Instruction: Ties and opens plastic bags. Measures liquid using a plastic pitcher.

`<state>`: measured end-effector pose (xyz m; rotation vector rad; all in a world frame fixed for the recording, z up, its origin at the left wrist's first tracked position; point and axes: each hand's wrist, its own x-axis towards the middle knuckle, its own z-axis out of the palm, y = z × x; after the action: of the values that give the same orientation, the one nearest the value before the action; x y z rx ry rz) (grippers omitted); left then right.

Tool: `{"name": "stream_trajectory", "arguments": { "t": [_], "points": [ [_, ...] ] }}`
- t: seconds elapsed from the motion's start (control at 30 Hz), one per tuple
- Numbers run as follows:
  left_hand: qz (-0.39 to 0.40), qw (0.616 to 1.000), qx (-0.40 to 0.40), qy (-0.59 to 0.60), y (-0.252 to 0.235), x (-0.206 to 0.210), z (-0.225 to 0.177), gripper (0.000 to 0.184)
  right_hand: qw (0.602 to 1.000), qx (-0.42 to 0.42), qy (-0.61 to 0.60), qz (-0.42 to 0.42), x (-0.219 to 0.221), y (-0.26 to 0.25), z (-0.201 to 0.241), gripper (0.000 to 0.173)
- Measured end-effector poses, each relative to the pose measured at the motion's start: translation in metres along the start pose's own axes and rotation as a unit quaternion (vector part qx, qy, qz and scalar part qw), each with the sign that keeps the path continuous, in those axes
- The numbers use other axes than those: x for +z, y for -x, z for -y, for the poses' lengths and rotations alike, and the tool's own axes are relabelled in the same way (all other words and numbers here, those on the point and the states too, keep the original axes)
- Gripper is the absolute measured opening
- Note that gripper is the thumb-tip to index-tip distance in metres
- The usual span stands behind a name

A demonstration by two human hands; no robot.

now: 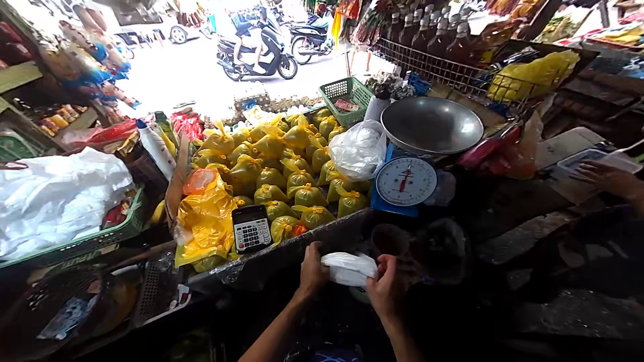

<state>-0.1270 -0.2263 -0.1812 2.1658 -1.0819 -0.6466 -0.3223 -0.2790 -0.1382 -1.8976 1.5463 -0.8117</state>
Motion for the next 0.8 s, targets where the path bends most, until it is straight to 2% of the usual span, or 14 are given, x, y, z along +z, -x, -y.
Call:
{"name": "stream_trajectory", "arguments": {
  "t": [0.1, 0.2, 0.23, 0.3, 0.37, 0.4, 0.47, 0.53, 0.57, 0.67, 0.73, 0.8],
  "points": [
    [0.081, 0.992, -0.046, -0.088, 0.009, 0.006, 0.015, 0.060, 1.000, 0.008, -0.010, 0.022, 0.005, 0.000, -0.009, 0.056],
    [0.126, 0.982, -0.041, -0.133, 0.015, 0.002, 0.004, 0.072, 0.999, 0.012, -0.034, 0.029, 0.017, -0.003, -0.005, 0.061],
    [0.125, 0.987, -0.027, -0.096, 0.016, 0.001, -0.003, 0.069, 0.998, 0.003, -0.051, 0.031, 0.023, -0.003, -0.002, 0.070],
    [0.116, 0.991, -0.015, 0.061, 0.012, 0.006, -0.013, 0.052, 0.993, -0.016, -0.104, 0.050, 0.035, -0.002, 0.005, 0.093],
    [0.101, 0.969, -0.034, 0.222, -0.003, 0.011, -0.011, 0.036, 0.977, -0.003, -0.197, 0.087, 0.045, -0.004, 0.004, 0.100],
    [0.092, 0.959, -0.045, 0.263, -0.011, 0.010, -0.007, 0.032, 0.954, 0.038, -0.273, 0.117, 0.047, -0.006, -0.001, 0.096],
    [0.080, 0.955, -0.051, 0.280, -0.032, 0.000, 0.003, 0.029, 0.877, 0.192, -0.416, 0.145, 0.049, -0.018, -0.021, 0.075],
    [0.071, 0.956, -0.051, 0.280, -0.048, -0.013, 0.014, 0.026, 0.819, 0.370, -0.429, 0.092, 0.058, -0.031, -0.052, 0.056],
    [0.071, 0.954, -0.054, 0.285, -0.054, -0.020, 0.018, 0.026, 0.797, 0.434, -0.414, 0.068, 0.067, -0.037, -0.070, 0.061],
    [0.098, 0.938, -0.056, 0.329, -0.071, -0.032, 0.025, 0.034, 0.753, 0.500, -0.428, 0.033, 0.107, -0.058, -0.108, 0.081],
    [0.149, 0.915, -0.044, 0.373, -0.078, -0.035, 0.027, 0.041, 0.730, 0.501, -0.464, 0.015, 0.132, -0.074, -0.111, 0.085],
    [0.194, 0.895, -0.028, 0.401, -0.085, -0.035, 0.022, 0.041, 0.714, 0.498, -0.492, -0.019, 0.150, -0.093, -0.102, 0.082]
  ]
}}
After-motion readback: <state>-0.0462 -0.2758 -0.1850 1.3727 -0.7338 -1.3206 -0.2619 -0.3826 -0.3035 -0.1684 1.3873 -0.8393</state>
